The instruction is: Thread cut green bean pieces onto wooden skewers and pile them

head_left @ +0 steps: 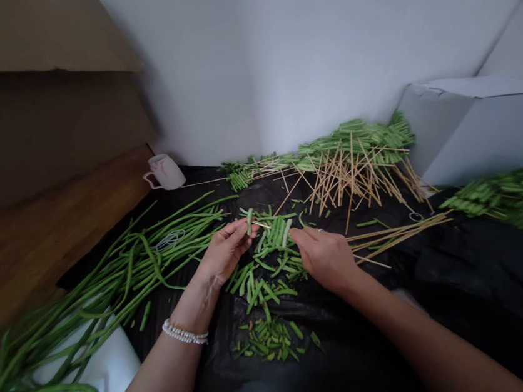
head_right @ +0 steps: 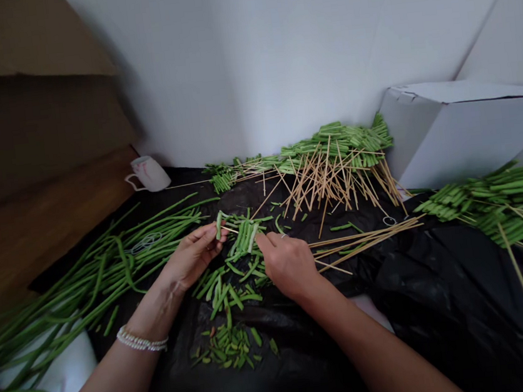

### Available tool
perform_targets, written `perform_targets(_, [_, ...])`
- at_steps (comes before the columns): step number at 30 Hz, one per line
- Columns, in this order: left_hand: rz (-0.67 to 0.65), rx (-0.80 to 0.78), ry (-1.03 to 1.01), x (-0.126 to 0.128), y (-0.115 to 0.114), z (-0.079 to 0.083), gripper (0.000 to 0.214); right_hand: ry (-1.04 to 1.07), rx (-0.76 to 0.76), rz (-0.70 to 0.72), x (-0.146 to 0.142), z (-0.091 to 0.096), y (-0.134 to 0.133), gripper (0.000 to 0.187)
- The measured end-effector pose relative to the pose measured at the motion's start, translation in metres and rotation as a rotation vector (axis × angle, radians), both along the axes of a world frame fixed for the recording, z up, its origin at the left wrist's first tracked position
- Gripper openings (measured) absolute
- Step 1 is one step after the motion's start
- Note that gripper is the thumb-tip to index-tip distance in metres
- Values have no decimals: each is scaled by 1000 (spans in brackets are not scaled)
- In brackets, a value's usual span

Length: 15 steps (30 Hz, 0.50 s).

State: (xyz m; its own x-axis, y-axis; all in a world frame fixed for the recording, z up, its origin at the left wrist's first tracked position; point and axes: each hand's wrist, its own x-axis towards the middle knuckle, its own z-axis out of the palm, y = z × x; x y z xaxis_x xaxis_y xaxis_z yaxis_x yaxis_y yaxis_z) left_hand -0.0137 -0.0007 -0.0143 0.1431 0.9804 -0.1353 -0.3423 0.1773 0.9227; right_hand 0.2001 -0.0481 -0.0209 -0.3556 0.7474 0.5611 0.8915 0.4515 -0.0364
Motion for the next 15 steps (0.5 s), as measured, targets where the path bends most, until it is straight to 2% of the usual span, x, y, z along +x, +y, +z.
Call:
perform_targets(7, [-49,13,1,1,-2,1,26,-9,18,-7,0,-2,1,27])
perform_targets(15, [-30,0,10,2,-3,3,26,-8,50,6,0,-3,1,27])
